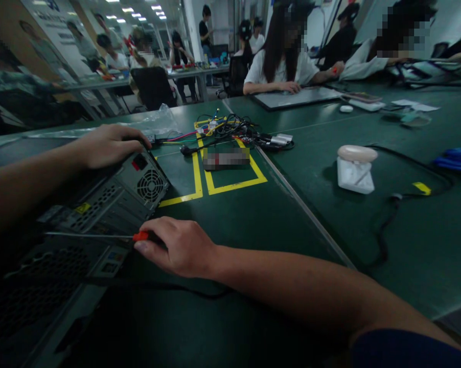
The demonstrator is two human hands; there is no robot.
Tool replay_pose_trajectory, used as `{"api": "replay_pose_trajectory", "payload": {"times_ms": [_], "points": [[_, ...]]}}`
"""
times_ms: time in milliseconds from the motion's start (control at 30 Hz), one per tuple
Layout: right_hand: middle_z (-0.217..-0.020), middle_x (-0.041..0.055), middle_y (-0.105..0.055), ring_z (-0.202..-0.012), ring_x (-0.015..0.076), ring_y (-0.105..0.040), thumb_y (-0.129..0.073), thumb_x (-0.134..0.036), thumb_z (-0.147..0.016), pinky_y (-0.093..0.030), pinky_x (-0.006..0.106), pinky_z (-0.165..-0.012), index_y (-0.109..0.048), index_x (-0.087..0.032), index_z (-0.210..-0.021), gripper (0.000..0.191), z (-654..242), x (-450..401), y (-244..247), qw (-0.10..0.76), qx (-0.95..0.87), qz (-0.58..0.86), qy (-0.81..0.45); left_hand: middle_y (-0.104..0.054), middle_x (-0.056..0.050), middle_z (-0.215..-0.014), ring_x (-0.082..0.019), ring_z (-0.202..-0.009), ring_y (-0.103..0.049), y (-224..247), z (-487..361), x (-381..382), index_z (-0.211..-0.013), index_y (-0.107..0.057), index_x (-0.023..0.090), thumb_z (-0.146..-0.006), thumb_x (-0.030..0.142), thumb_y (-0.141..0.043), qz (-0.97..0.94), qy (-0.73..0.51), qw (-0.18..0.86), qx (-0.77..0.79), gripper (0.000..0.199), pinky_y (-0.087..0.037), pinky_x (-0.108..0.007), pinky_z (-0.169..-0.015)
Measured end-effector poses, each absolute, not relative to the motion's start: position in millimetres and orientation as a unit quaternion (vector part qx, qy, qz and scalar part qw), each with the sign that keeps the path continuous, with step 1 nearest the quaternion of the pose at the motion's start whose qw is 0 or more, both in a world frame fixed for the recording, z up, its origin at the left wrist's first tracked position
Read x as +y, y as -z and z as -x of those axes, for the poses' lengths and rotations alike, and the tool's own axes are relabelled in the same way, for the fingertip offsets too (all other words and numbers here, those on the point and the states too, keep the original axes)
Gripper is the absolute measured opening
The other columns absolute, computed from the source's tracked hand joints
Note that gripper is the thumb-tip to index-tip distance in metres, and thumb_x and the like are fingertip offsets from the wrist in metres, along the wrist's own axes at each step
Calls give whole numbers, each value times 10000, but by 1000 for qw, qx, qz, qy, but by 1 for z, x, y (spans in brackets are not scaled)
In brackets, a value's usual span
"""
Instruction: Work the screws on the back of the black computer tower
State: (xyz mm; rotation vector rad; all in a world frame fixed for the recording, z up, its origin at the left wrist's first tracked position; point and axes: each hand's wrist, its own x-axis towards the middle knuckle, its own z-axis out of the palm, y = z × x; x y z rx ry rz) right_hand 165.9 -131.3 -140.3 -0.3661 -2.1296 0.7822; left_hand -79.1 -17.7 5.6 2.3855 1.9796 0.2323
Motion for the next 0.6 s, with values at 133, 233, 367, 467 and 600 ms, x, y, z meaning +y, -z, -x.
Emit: {"api": "replay_pose_trajectory", "payload": {"times_ms": [133, 233, 367, 467, 600], "points": [[-1095, 72, -764, -849, 162, -723, -658, -423, -1070, -603, 281, -779, -628, -181, -1213, 283, -166, -131, 142, 426, -832, 129, -331, -776, -120, -1100, -324, -1062, -700, -6, 81, -17, -1090, -787, 164, -855, 506, -408, -773, -77, 14, 630, 562, -500, -450, -980], [-1090, 77, -763, -870, 165, -729, -626, -376, -1090, -606, 285, -801, -629, -179, -1184, 219, -165, -130, 144, 435, -834, 120, -318, -777, -120, -1115, -327, -1080, -702, -6, 81, -18, -1086, -787, 162, -844, 498, -410, -770, -81, 15, 633, 561, -498, -452, -1005], [-1100, 76, -760, -892, 167, -737, -620, -401, -1101, -605, 285, -816, -626, -184, -1202, 239, -165, -129, 145, 425, -840, 130, -313, -776, -120, -1133, -323, -1080, -698, -7, 78, -19, -1105, -786, 162, -858, 500, -407, -766, -76, 18, 638, 565, -499, -450, -1022], [-1093, 76, -763, -893, 173, -737, -612, -426, -1105, -607, 299, -822, -630, -186, -1207, 262, -166, -128, 144, 420, -843, 134, -307, -775, -130, -1153, -326, -1088, -695, -8, 76, -20, -1123, -784, 159, -872, 506, -411, -768, -68, 22, 636, 568, -498, -450, -1018], [-1085, 86, -766, -921, 191, -736, -600, -434, -1110, -606, 332, -857, -633, -178, -1214, 278, -168, -127, 143, 413, -850, 136, -297, -780, -140, -1152, -339, -1098, -695, -8, 76, -20, -1120, -791, 152, -864, 514, -418, -767, -70, 20, 638, 579, -494, -453, -1020]]}}
